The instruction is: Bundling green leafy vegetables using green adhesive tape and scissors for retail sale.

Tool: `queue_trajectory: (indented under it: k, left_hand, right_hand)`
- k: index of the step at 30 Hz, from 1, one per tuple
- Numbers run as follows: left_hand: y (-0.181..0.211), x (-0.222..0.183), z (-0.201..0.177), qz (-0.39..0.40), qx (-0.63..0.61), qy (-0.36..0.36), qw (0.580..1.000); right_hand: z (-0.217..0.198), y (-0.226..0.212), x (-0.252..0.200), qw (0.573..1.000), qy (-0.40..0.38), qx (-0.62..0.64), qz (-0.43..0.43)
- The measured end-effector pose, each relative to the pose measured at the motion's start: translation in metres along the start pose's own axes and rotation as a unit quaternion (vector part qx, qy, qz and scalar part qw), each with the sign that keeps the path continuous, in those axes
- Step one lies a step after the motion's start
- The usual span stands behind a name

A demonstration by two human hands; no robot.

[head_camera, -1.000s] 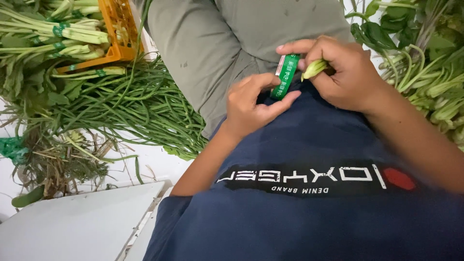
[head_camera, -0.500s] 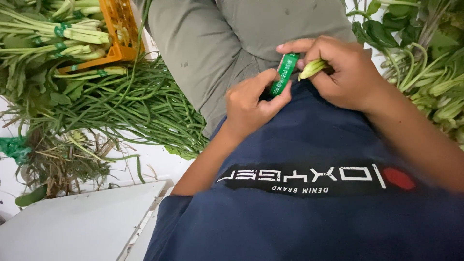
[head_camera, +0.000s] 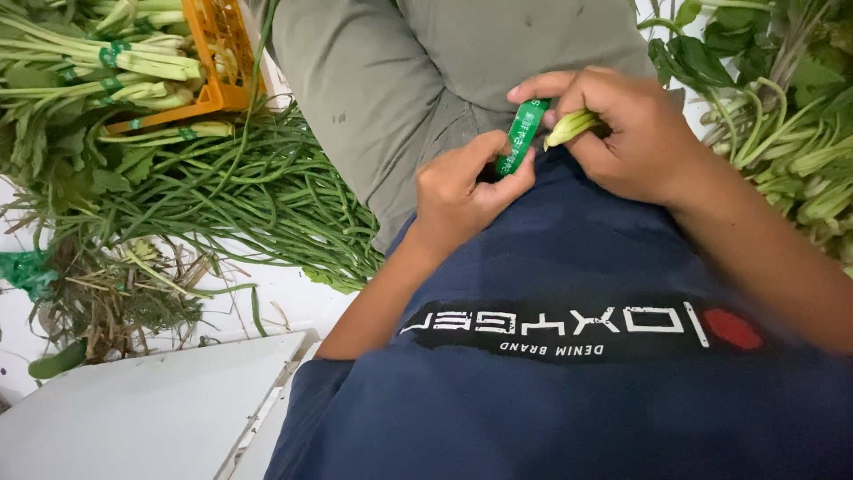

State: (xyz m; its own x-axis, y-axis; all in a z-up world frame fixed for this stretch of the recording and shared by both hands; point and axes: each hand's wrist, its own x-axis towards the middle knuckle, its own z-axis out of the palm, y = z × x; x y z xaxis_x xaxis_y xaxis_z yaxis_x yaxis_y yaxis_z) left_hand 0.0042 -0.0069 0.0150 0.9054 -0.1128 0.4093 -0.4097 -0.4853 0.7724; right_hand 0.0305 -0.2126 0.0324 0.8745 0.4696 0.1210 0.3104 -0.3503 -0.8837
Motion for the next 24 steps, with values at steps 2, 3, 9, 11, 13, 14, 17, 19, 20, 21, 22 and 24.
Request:
queue_trajectory:
  k: [2, 3, 9, 11, 13, 14, 17, 19, 20, 21, 22, 24]
  left_hand:
    - [-0.001, -0.001, 0.000, 0.004, 0.004, 0.005, 1.000]
    - [-0.002, -0.002, 0.001, 0.009, 0.008, 0.009, 1.000]
    - [-0.002, -0.002, -0.002, 0.013, -0.011, -0.010, 1.000]
    - [0.000, 0.001, -0.007, 0.017, -0.023, -0.020, 0.999]
    - [0.000, 0.003, -0.013, 0.021, -0.036, -0.031, 0.999]
    - [-0.001, 0.004, -0.016, 0.029, -0.036, -0.052, 0.998]
    - [0.003, 0.014, -0.034, 0.030, -0.040, -0.111, 0.992]
    - [0.007, 0.021, -0.041, 0.023, -0.046, -0.148, 0.988]
    - [0.009, 0.022, -0.042, 0.029, -0.037, -0.154, 0.987]
    - [0.011, 0.024, -0.043, 0.035, -0.028, -0.158, 0.986]
    - [0.012, 0.027, -0.045, 0.036, -0.027, -0.158, 0.986]
    - [0.014, 0.034, -0.045, 0.059, -0.001, -0.171, 0.984]
  right_hand:
    - [0.000, -0.001, 0.000, 1.000, 0.001, 0.003, 0.004]
    - [0.000, -0.001, 0.001, 1.000, 0.002, 0.006, 0.008]
    - [-0.001, -0.003, 0.001, 1.000, 0.010, -0.009, 0.000]
    - [-0.002, -0.002, 0.001, 1.000, 0.011, -0.007, 0.003]
    - [-0.002, -0.001, 0.000, 1.000, 0.012, -0.004, 0.006]
    - [-0.002, -0.001, 0.000, 1.000, 0.010, -0.003, 0.006]
    - [-0.002, -0.001, 0.000, 1.000, 0.011, -0.007, 0.007]
    - [-0.002, -0.001, -0.001, 1.000, 0.013, -0.012, 0.008]
    - [-0.002, -0.001, -0.002, 1.000, 0.012, -0.012, 0.008]
    - [-0.001, -0.001, -0.001, 1.000, 0.012, -0.013, 0.007]
    - [-0.001, -0.001, 0.000, 1.000, 0.013, -0.013, 0.005]
    - [-0.003, -0.001, 0.002, 1.000, 0.012, -0.019, 0.002]
